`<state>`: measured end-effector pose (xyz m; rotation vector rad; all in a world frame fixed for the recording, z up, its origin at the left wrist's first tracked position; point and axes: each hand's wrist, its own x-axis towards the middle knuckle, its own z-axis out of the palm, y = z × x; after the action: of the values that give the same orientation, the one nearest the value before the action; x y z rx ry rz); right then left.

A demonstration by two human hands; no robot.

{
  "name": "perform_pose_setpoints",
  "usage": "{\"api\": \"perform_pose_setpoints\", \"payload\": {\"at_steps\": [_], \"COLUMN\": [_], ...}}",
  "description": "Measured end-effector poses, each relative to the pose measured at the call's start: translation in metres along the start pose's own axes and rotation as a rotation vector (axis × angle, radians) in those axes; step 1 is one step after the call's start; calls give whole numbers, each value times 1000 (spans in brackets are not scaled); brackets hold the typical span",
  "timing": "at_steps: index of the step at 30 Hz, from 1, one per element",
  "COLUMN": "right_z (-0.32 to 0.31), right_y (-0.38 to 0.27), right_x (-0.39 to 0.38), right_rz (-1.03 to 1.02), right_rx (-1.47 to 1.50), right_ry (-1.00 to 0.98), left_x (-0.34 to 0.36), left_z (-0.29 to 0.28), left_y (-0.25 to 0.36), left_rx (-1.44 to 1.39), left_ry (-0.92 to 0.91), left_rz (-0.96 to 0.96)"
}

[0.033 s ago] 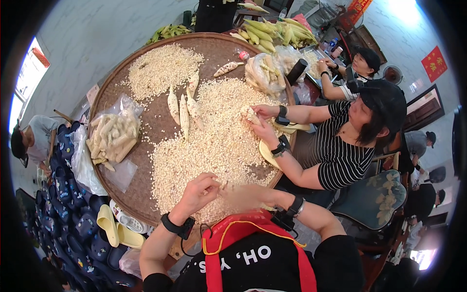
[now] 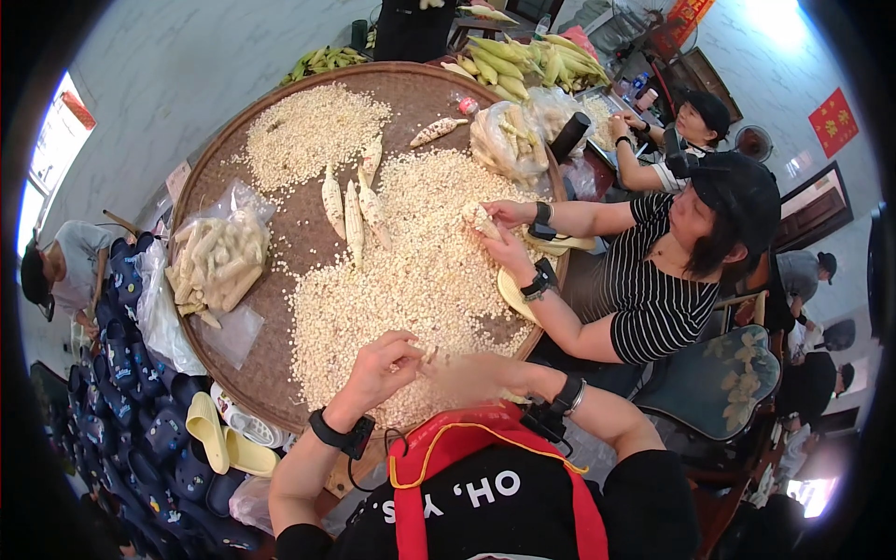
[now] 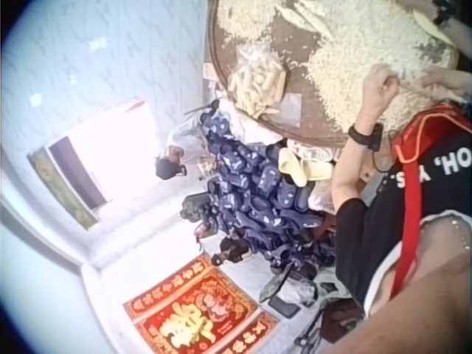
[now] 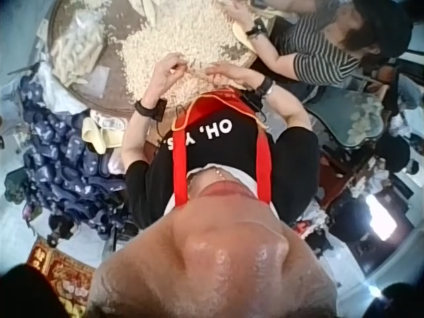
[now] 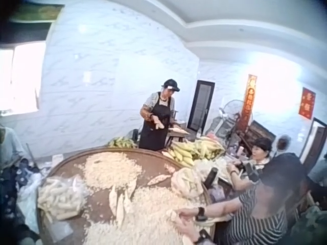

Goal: Manually peeling kernels off of corn cobs into a pile on a large tray.

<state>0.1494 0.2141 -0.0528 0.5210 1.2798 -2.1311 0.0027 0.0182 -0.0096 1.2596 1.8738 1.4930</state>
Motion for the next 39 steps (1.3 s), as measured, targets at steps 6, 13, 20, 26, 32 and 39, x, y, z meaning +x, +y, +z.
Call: {"api": "perform_pose_setpoints", "payload": {"at_steps": [6, 13, 20, 26, 32, 39], "right_z": [10, 15, 0, 0, 1, 1], "right_y": [-36, -45, -30, -29, -36, -32], "right_x": [-20, -21, -11, -13, -10, -9], "right_rz": [57, 33, 142, 224, 119, 158], "right_rx": [0, -153, -72, -31, -285, -224], "right_ry": [33, 31, -23, -66, -7, -36], "left_x": [3, 7, 12, 6, 1, -6], "left_z": [-9, -13, -26, -22, -11, -17], "left_y": [2, -3, 0, 1, 0, -3], "left_rx": [-10, -64, 6, 69, 436, 519], "left_ry": [-61, -118, -259, -274, -150, -290], "left_rz": [-7, -35, 12, 119, 302, 389]}}
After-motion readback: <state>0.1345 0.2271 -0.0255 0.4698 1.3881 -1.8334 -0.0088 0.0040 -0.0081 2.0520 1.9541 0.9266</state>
